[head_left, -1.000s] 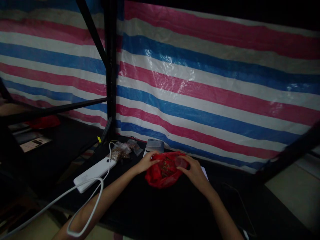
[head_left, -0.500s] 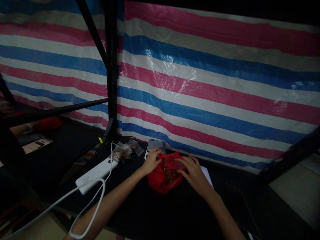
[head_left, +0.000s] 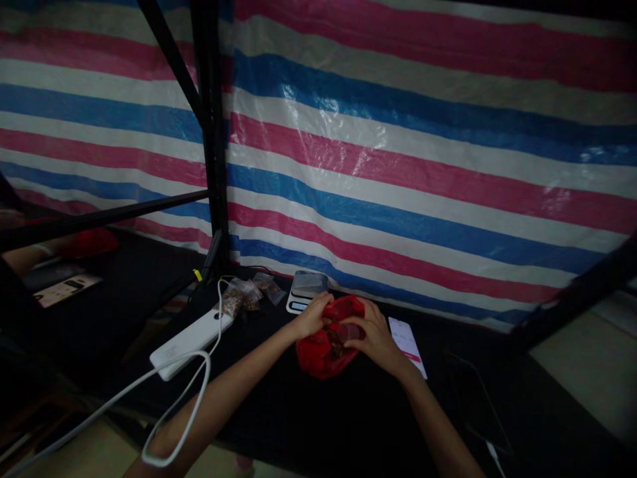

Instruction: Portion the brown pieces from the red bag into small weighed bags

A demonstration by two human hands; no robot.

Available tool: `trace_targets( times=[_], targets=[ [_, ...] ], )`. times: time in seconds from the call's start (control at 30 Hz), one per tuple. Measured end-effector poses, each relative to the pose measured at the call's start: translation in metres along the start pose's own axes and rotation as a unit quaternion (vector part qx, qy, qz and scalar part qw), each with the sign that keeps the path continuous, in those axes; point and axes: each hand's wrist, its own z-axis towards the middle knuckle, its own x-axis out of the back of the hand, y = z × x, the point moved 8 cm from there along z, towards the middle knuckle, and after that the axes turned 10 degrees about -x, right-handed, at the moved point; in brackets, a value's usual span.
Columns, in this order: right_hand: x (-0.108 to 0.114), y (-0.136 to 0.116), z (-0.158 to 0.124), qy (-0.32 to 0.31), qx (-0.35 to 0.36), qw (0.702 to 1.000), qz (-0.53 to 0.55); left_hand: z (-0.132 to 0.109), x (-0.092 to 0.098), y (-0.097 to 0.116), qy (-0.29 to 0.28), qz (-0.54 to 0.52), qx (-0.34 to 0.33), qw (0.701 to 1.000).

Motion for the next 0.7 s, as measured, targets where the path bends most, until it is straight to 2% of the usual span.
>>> trace_targets(
  times=[0.13, 0.2, 0.3, 0.37, 0.43, 0.57, 0.7],
  targets=[
    [-0.018, 0.006, 0.007, -0.103, 0.03, 0.99, 0.087, -0.004, 0.0, 0.009, -0.033, -0.028, -0.06, 0.997],
    [-0.024, 0.011, 0.01, -0.129, 0.029, 0.986, 0.104, -0.008, 0.001, 0.007, -0.046, -0.037, -0.054, 0.997],
    [-0.026, 0.019, 0.013, -0.11, 0.007, 0.991, 0.078, -0.013, 0.001, -0.012, -0.056, -0.027, 0.033, 0.998],
    [-0.023, 0.019, 0.013, -0.091, 0.003, 0.994, 0.06, -0.016, -0.004, -0.023, -0.084, -0.022, 0.079, 0.993],
    [-0.02, 0.016, 0.011, -0.076, 0.007, 0.996, 0.046, -0.016, -0.009, -0.026, -0.101, -0.016, 0.085, 0.991],
    [-0.012, 0.015, 0.005, -0.034, 0.005, 0.999, 0.018, -0.01, -0.005, -0.023, -0.039, 0.02, 0.064, 0.997],
    [-0.012, 0.024, 0.001, -0.019, -0.014, 1.0, 0.001, -0.007, -0.012, -0.02, -0.038, 0.038, 0.053, 0.997]
  ],
)
